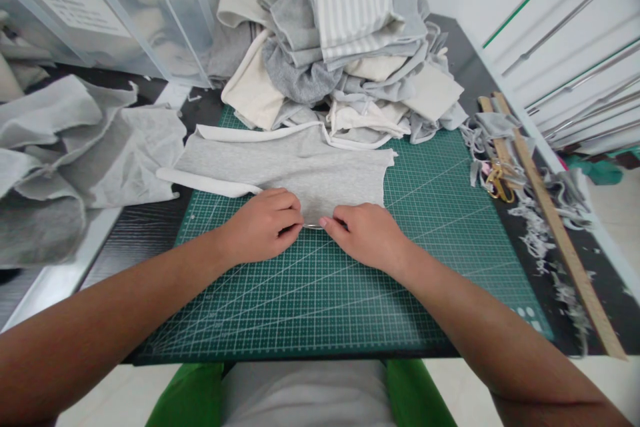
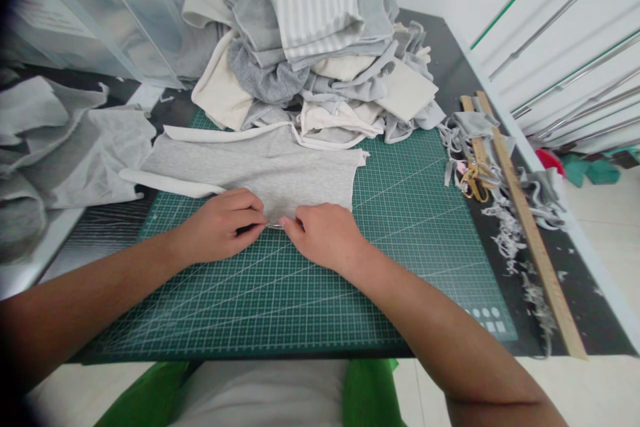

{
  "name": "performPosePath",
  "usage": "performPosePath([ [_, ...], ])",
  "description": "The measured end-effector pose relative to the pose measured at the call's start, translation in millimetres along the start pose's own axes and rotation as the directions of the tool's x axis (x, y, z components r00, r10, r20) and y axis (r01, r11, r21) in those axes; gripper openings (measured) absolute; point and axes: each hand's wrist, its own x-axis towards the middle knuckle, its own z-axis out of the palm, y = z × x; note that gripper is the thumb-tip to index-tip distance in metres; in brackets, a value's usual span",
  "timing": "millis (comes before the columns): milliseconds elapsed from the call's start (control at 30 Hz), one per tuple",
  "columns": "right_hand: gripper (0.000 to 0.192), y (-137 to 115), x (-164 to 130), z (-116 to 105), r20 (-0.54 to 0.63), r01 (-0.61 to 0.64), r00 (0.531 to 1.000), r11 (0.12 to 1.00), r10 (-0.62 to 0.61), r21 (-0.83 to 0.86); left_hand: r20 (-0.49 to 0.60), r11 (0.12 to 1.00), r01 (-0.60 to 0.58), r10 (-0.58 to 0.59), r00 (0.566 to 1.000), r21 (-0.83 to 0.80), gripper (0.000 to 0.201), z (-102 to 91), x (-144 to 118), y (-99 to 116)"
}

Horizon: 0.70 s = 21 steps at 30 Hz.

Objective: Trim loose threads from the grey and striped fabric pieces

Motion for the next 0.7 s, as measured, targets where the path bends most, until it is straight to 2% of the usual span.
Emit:
performPosePath([
  [333, 0.043, 2.4, 1.2, -2.0, 0.022, -0.014, 1.000, 0.993, 0.012, 0.119, 0.013, 1.000, 0.007, -0.007, 1.000, 0.006, 0.013, -0.9, 0.9, 0.3],
  [700, 0.044, 2.6, 2.6, -1.8, 0.030, -0.029, 0.999, 0.991, 0.025, 0.131, 0.000, 1.000, 0.003, -0.003, 1.000, -0.017, 0.012, -0.5, 0.2, -1.0],
])
